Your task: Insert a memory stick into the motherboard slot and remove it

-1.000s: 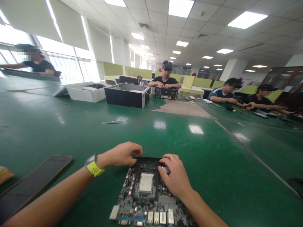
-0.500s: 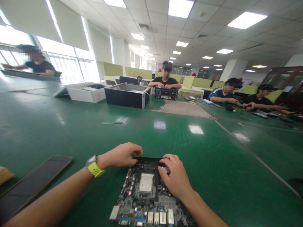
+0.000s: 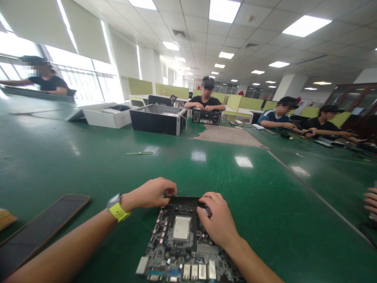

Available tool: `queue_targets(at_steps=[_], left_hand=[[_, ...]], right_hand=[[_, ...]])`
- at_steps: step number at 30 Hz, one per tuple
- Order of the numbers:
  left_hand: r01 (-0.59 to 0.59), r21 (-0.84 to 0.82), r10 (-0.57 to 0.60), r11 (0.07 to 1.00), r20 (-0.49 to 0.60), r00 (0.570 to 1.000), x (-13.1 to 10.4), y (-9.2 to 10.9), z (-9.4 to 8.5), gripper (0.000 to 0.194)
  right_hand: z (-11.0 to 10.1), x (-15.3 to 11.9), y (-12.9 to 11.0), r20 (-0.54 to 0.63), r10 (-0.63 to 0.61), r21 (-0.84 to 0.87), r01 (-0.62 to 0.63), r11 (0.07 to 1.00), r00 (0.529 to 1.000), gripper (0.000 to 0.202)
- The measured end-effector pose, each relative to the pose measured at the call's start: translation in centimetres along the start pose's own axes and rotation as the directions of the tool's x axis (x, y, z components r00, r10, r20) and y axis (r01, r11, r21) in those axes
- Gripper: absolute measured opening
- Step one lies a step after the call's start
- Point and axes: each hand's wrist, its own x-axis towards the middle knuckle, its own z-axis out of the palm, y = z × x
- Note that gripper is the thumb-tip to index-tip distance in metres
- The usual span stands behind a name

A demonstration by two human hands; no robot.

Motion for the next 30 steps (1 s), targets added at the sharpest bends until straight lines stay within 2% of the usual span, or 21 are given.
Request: queue_targets(at_steps=[30], left_hand=[[-0.015, 0.000, 0.015, 1.000, 0.002, 1.000, 0.01, -0.02, -0.16, 0.021]], right_hand=[[0.10, -0.05, 0.09, -0.001, -0.008, 0.013, 0.008, 1.000, 1.000, 0.018]])
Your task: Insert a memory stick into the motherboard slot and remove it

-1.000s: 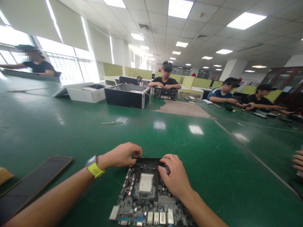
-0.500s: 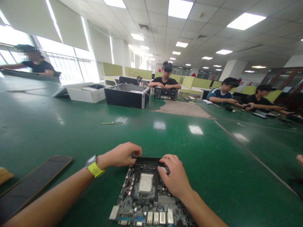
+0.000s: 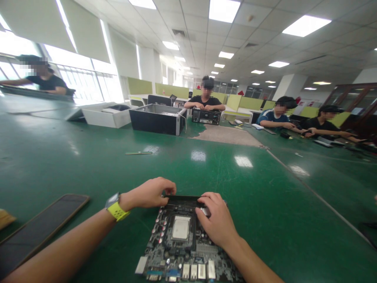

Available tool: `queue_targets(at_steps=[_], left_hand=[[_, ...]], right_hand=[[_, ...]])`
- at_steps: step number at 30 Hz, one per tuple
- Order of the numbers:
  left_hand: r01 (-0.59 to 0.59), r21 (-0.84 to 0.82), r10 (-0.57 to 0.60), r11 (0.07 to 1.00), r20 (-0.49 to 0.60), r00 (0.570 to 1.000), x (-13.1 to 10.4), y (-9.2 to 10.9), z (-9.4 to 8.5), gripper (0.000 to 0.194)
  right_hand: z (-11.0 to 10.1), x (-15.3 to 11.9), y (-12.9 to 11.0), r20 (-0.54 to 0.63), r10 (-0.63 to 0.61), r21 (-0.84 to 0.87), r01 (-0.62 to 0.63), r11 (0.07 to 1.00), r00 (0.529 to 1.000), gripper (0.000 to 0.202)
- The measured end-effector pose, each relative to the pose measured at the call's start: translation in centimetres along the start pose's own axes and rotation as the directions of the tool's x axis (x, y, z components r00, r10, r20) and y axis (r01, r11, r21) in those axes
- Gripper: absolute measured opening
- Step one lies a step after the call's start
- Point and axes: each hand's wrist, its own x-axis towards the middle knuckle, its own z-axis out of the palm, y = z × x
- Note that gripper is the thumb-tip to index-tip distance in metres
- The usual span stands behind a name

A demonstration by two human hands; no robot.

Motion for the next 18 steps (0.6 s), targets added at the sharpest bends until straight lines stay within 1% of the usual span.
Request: queue_targets(at_steps=[7, 13, 18], left_hand=[[0.001, -0.016, -0.001, 1.000, 0.003, 1.000, -0.07, -0.01, -0.10, 0.023], [-0.008, -0.018, 0.008, 1.000, 0.006, 1.000, -0.04, -0.08, -0.15, 0.021], [-0.004, -0.029, 0.004, 1.000, 0.000, 1.000, -0.12, -0.06, -0.16, 0.026]], right_hand=[[0.18, -0.14, 0.21, -0.006, -0.010, 0.010, 0.010, 1.000, 1.000, 0.019], [0.13, -0.07, 0.20, -0.004, -0.009, 0.008, 0.009, 1.000, 1.000, 0.019], [0.06, -0.20, 0.08, -0.005, 0.019, -0.004, -0.019, 1.000, 1.000, 0.018]])
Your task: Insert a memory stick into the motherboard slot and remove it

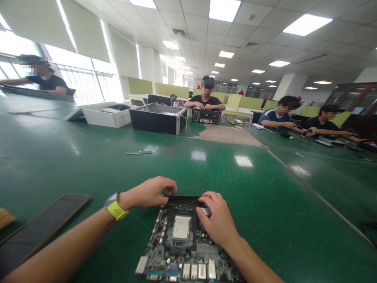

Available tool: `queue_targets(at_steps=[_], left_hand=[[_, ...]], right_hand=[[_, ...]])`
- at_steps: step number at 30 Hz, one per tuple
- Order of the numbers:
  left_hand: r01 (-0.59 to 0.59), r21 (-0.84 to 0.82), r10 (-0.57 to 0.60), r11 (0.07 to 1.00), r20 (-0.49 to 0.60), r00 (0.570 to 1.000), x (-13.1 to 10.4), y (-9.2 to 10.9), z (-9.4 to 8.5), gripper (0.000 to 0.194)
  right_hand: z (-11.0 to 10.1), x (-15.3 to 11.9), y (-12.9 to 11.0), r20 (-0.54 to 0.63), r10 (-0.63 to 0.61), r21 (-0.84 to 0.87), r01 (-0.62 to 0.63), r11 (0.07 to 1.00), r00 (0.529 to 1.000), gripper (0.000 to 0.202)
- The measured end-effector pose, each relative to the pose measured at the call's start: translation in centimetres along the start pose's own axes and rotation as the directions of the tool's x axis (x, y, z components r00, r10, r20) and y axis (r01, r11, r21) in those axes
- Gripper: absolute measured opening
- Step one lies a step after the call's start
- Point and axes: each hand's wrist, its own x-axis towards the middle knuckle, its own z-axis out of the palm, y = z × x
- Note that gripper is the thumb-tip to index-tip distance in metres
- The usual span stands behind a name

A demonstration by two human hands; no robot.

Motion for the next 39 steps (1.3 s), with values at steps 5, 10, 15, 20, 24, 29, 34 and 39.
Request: queue_targets(at_steps=[5, 10, 15, 20, 24, 29, 34, 39], left_hand=[[0.001, -0.016, -0.001, 1.000, 0.000, 1.000, 0.04, -0.04, 0.05, 0.024], [0.007, -0.004, -0.007, 1.000, 0.004, 1.000, -0.02, 0.09, -0.04, 0.022], [0.012, -0.024, -0.012, 1.000, -0.014, 1.000, -0.08, 0.33, -0.36, 0.019], [-0.016, -0.067, 0.017, 0.998, 0.012, 1.000, -0.10, 0.38, -0.46, 0.017], [-0.022, -0.078, 0.025, 0.997, 0.029, 0.999, -0.11, 0.33, -0.35, 0.020], [-0.023, -0.070, 0.028, 0.997, 0.072, 0.997, -0.15, 0.38, -0.35, 0.021], [-0.020, -0.085, 0.027, 0.996, 0.080, 0.996, -0.19, 0.47, -0.49, 0.022], [-0.029, -0.111, 0.035, 0.993, 0.055, 0.998, -0.19, 0.43, -0.60, 0.020]], right_hand=[[-0.04, 0.07, 0.03, 0.011, 0.003, -0.004, -0.003, 1.000, 1.000, 0.018], [-0.03, 0.23, 0.10, -0.007, -0.021, 0.011, 0.021, 1.000, 1.000, 0.018], [-0.08, 0.16, 0.14, -0.053, -0.042, 0.033, 0.044, 0.998, 0.998, 0.018], [-0.27, 0.22, -0.08, -0.047, -0.050, 0.038, 0.052, 0.998, 0.998, 0.016], [-0.38, 0.22, -0.30, -0.041, -0.047, 0.038, 0.048, 0.998, 0.998, 0.016], [-0.31, 0.16, -0.29, -0.030, -0.057, 0.051, 0.058, 0.997, 0.998, 0.017], [-0.31, 0.23, -0.26, -0.033, -0.067, 0.063, 0.069, 0.996, 0.997, 0.018], [-0.37, 0.18, -0.21, -0.049, -0.068, 0.070, 0.071, 0.995, 0.996, 0.018]])
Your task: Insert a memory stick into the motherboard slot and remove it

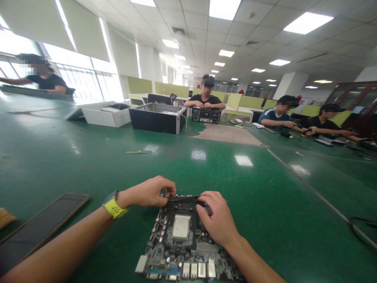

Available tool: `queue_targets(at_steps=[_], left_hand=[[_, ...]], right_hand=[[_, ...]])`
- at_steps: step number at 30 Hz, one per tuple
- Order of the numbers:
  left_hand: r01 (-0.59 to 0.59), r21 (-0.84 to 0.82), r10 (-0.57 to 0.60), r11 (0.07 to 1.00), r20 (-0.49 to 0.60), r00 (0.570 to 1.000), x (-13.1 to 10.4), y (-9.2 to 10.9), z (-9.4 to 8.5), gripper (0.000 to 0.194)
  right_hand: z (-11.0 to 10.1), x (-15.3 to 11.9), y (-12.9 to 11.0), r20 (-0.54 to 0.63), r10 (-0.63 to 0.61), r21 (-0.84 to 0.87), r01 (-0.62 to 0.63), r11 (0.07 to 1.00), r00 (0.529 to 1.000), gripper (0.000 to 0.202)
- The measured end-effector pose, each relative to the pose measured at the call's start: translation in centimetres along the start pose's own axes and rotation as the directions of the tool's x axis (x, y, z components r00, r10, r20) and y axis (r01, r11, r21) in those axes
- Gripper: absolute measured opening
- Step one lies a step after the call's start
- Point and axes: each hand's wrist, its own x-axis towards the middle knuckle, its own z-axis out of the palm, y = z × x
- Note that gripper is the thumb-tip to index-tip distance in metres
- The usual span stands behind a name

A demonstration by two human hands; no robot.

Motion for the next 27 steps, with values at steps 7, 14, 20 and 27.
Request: queue_targets(at_steps=[7, 14, 20, 27], left_hand=[[-0.013, -0.062, 0.012, 0.998, -0.018, 1.000, -0.13, 0.13, -0.29, 0.020], [-0.028, -0.046, 0.029, 0.999, 0.010, 1.000, 0.00, 0.42, -0.04, 0.018], [-0.050, -0.039, 0.049, 0.998, -0.006, 0.999, 0.08, 0.45, 0.02, 0.018], [-0.051, -0.039, 0.051, 0.998, -0.012, 0.999, 0.17, 0.32, 0.12, 0.016]], right_hand=[[0.04, -0.06, 0.29, -0.014, 0.000, 0.011, 0.001, 1.000, 1.000, 0.020], [0.08, -0.03, 0.21, 0.003, 0.025, 0.004, -0.025, 1.000, 1.000, 0.020], [0.18, -0.06, 0.59, -0.020, 0.006, -0.008, -0.006, 1.000, 1.000, 0.022], [0.18, -0.04, 0.60, -0.016, 0.032, -0.024, -0.033, 0.999, 0.999, 0.022]])
